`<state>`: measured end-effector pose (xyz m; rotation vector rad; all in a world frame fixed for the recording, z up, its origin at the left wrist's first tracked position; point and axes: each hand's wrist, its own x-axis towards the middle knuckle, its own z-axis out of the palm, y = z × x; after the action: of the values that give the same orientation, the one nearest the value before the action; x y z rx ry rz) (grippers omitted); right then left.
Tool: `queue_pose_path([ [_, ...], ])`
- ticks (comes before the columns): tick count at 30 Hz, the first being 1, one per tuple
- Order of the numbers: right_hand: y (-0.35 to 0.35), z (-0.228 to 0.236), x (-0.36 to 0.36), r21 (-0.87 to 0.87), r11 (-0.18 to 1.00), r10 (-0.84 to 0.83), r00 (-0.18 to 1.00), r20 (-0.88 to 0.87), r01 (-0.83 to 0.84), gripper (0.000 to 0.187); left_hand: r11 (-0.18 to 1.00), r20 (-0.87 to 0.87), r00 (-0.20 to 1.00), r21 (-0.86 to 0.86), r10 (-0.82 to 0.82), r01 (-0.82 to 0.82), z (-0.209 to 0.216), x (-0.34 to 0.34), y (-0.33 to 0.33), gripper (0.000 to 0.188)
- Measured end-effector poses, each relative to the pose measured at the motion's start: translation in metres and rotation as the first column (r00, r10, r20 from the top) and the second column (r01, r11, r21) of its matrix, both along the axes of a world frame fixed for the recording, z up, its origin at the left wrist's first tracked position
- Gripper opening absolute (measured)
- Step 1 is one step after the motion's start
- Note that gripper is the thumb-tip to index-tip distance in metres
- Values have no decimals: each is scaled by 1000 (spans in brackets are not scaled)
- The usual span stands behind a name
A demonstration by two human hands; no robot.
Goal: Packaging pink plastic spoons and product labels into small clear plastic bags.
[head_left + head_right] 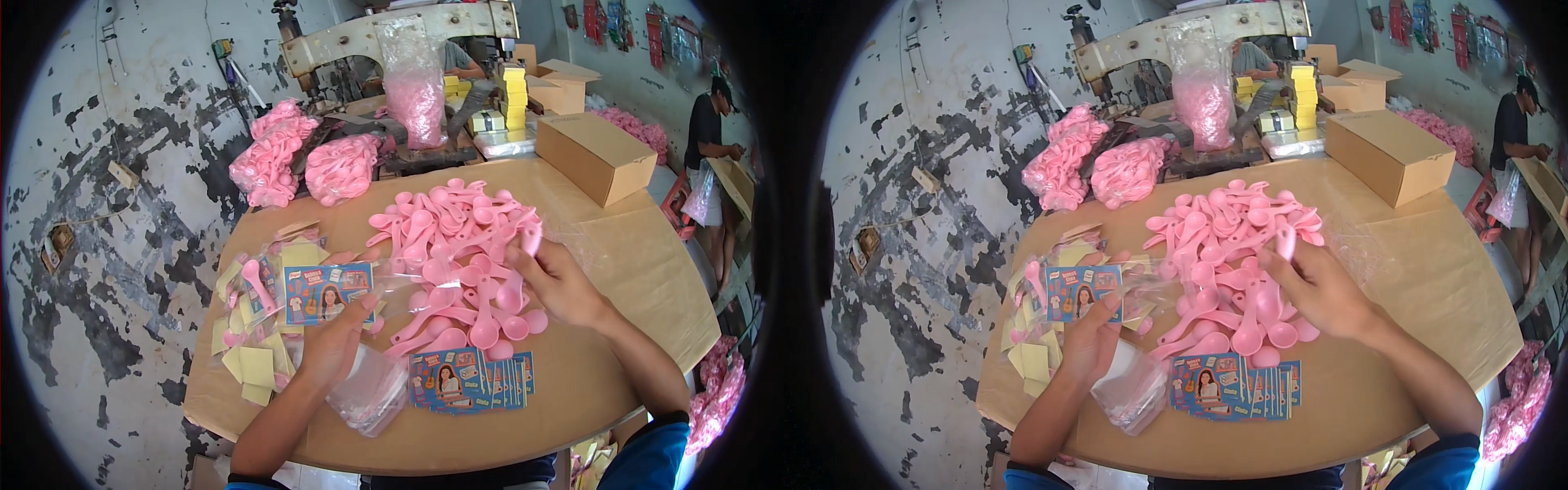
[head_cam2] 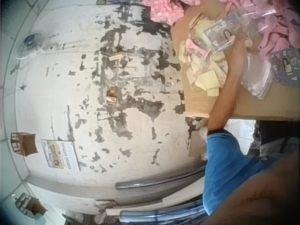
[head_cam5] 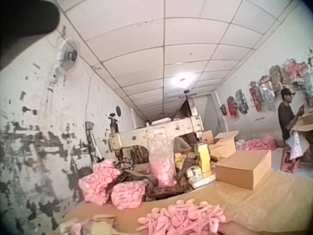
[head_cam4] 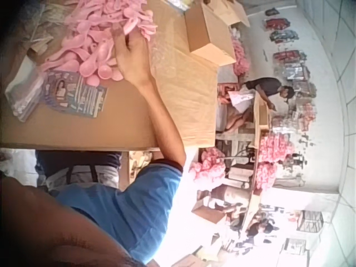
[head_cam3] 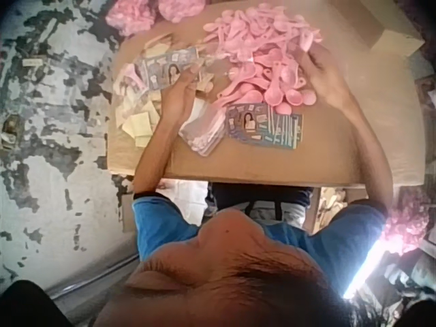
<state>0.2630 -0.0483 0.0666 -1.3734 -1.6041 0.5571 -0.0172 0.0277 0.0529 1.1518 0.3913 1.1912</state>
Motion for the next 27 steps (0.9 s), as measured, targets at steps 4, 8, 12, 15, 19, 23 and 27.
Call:
queue_pose_path([
  [4, -14, -6, -10, 81, 983, 181, 930, -321, -163, 15, 999, 5, 999, -1, -37, 37, 0, -3, 0, 54],
  [8, -16, -18, -18, 246, 942, 302, 892, -336, -226, 18, 995, -30, 996, 63, -79, 81, -1, 0, -5, 58],
  [12, -21, -18, -28, 351, 928, 241, 917, -317, -122, 22, 994, 21, 994, -35, -104, 105, -9, 2, -8, 58],
  [15, -18, -17, -27, 382, 924, 166, 902, -398, -1, 21, 989, 58, 994, -104, -98, 103, -7, 1, -12, 58],
  [19, -17, -19, -27, 350, 937, 198, 833, -517, -5, 19, 985, 63, 986, -62, -156, 160, -7, 9, -16, 58],
  [23, -25, -17, -50, 174, 979, 185, 827, -531, -107, 20, 965, 118, 965, -99, -233, 245, -16, 20, -33, 62],
  [27, -23, -17, -72, 223, 929, 370, 724, -582, -296, 22, 943, 116, 953, -149, -281, 296, -23, 28, -42, 68],
])
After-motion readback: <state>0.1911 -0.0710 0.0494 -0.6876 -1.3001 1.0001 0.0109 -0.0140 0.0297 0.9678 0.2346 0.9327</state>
